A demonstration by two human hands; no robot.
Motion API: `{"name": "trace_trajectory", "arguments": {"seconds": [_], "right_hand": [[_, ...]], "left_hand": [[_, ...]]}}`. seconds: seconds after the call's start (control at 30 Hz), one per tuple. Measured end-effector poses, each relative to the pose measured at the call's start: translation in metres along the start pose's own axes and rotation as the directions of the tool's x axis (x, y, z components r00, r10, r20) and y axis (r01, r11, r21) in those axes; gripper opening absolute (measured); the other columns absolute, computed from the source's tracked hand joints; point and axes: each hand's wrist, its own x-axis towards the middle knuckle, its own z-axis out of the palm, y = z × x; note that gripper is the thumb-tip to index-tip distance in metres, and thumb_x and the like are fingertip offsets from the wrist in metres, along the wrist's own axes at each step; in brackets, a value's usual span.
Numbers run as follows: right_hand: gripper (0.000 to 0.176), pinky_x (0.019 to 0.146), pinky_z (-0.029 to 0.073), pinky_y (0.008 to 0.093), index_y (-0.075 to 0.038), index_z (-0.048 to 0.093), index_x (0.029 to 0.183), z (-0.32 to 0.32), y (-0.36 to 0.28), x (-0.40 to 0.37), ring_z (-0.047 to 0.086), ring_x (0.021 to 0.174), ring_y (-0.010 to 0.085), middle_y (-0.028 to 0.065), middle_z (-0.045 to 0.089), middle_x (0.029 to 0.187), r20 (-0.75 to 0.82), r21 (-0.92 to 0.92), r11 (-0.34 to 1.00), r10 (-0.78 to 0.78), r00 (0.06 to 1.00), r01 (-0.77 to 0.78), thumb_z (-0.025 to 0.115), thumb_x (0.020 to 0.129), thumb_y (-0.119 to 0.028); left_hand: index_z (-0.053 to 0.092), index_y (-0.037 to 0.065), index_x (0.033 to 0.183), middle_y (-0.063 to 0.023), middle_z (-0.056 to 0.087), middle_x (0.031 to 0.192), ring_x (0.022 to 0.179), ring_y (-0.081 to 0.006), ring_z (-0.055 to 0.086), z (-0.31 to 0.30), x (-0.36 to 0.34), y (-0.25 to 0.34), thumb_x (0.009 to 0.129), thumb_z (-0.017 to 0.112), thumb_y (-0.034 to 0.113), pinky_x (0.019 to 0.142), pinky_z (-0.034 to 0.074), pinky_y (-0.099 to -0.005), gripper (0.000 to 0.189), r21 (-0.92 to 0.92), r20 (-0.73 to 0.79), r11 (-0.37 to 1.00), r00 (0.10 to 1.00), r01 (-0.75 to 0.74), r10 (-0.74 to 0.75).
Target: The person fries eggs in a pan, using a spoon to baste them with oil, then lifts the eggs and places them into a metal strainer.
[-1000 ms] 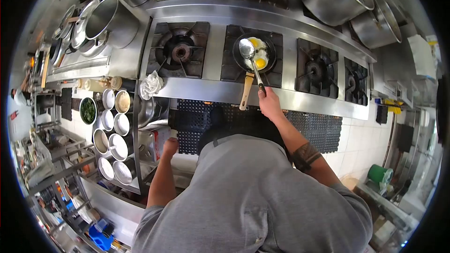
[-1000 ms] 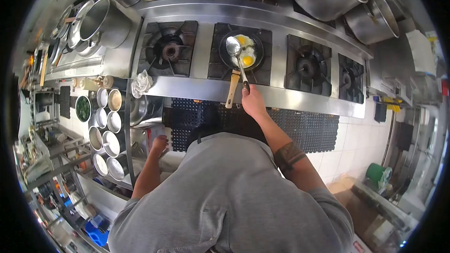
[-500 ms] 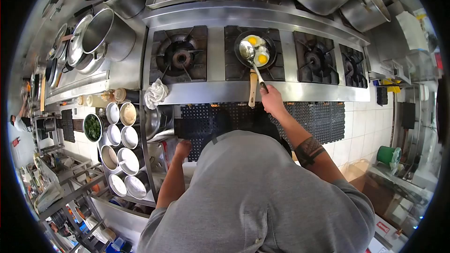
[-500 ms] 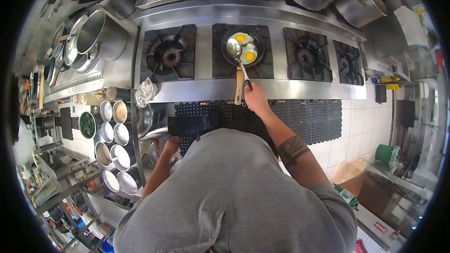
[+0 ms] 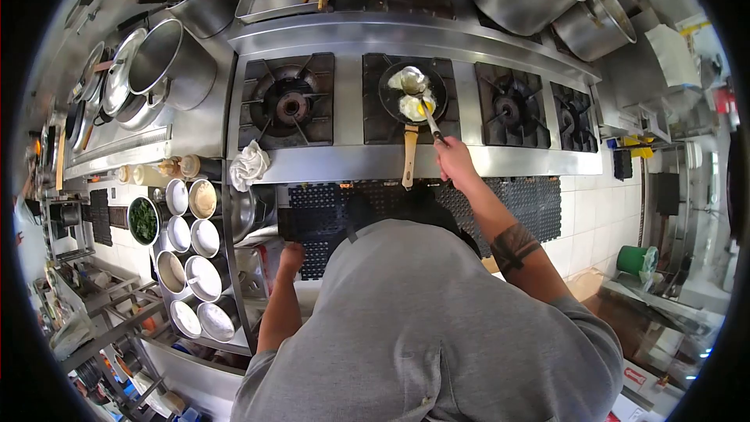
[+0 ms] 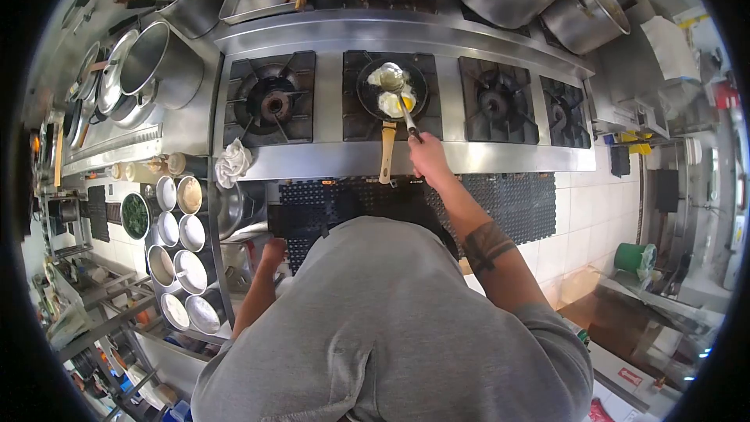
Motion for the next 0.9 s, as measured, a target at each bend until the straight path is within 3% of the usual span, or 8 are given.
{"name": "trace_trajectory", "arguments": {"seconds": [0.07,0.37,0.6,0.63,0.67,0.7,0.77,0.9], "right_hand": [[0.023,0.066,0.056,0.0517,-0.003,0.054,0.098,-0.006,0.011,0.018,0.071,0.074,0.0394,0.0231,0.069,0.084,-0.153,-0.782,0.575,-0.549,0.822,0.239,0.051,0.102,-0.025],[0.031,0.084,0.051,0.0588,0.001,0.054,0.116,0.0,-0.016,-0.021,0.066,0.097,0.0514,0.0307,0.069,0.1,-0.208,-0.788,0.612,-0.375,0.904,0.072,0.05,0.103,-0.027],[0.032,0.091,0.049,0.0555,-0.001,0.062,0.116,0.026,0.02,-0.014,0.062,0.107,0.0513,0.0301,0.068,0.109,-0.168,-0.507,0.86,-0.171,0.971,0.064,0.055,0.101,-0.029],[0.028,0.04,0.04,0.0353,-0.003,0.059,0.117,0.023,0.038,0.0,0.051,0.043,0.0179,0.0061,0.054,0.063,-0.137,-0.542,0.823,-0.285,0.949,0.169,0.054,0.103,-0.026],[0.028,0.04,0.04,0.0353,-0.003,0.059,0.117,0.024,0.04,0.002,0.051,0.043,0.0179,0.0061,0.054,0.063,-0.137,-0.54,0.824,-0.287,0.948,0.172,0.054,0.103,-0.026],[0.028,0.04,0.04,0.0354,-0.003,0.059,0.117,0.025,0.041,0.003,0.052,0.043,0.0182,0.0067,0.054,0.064,-0.148,-0.6,0.778,-0.338,0.929,0.187,0.053,0.103,-0.027],[0.028,0.04,0.041,0.0356,-0.003,0.059,0.117,0.029,0.038,-0.001,0.052,0.043,0.0184,0.0074,0.055,0.064,-0.158,-0.655,0.729,-0.388,0.908,0.198,0.053,0.103,-0.027],[0.031,0.065,0.054,0.0482,0.001,0.057,0.116,0.039,0.002,-0.034,0.067,0.074,0.0405,0.0256,0.067,0.089,-0.183,-0.603,0.794,-0.232,0.955,0.078,0.054,0.101,-0.026]], "left_hand": [[0.07,0.004,0.098,-0.0069,0.068,0.08,0.067,-0.0159,0.068,0.02,0.026,-0.041,0.09,0.064,0.01,0.057,0.056,-0.0352,0.012,0.431,0.09,0.838,0.94,-0.333,0.328],[0.07,0.005,0.099,-0.004,0.066,0.078,0.066,-0.0162,0.065,0.032,-0.016,0.006,0.093,0.064,0.018,0.055,0.051,-0.0316,0.015,-0.267,0.044,0.961,0.997,0.069,-0.059],[0.075,0.004,0.095,-0.012,0.075,0.095,0.071,-0.0288,0.073,0.02,-0.003,-0.021,0.081,0.072,0.017,0.066,0.06,-0.0374,0.02,-0.08,-0.022,0.996,0.999,-0.049,0.048],[0.074,0.003,0.099,-0.0121,0.075,0.101,0.078,-0.03,0.074,0.015,0.012,-0.038,0.08,0.073,0.017,0.072,0.061,-0.039,0.024,0.422,0.075,0.765,0.86,-0.487,0.505],[0.073,0.002,0.103,-0.0122,0.074,0.107,0.084,-0.0311,0.074,0.013,0.022,-0.05,0.079,0.074,0.017,0.078,0.061,-0.0406,0.028,0.711,0.377,0.155,0.559,-0.686,0.739],[0.073,0.002,0.103,-0.0122,0.074,0.107,0.084,-0.0311,0.074,0.015,0.026,-0.056,0.079,0.074,0.017,0.078,0.061,-0.0406,0.028,0.713,0.378,0.153,0.559,-0.684,0.738],[0.071,0.0,0.109,-0.0134,0.074,0.107,0.099,-0.0302,0.072,0.016,0.03,-0.061,0.079,0.074,0.02,0.088,0.058,-0.0397,0.036,0.684,0.256,0.31,0.614,-0.661,0.746],[0.072,0.004,0.111,-0.0133,0.073,0.106,0.099,-0.0276,0.07,-0.001,0.0,-0.012,0.082,0.069,0.019,0.086,0.055,-0.0376,0.033,-0.023,0.058,0.999,0.998,0.034,-0.032]]}}
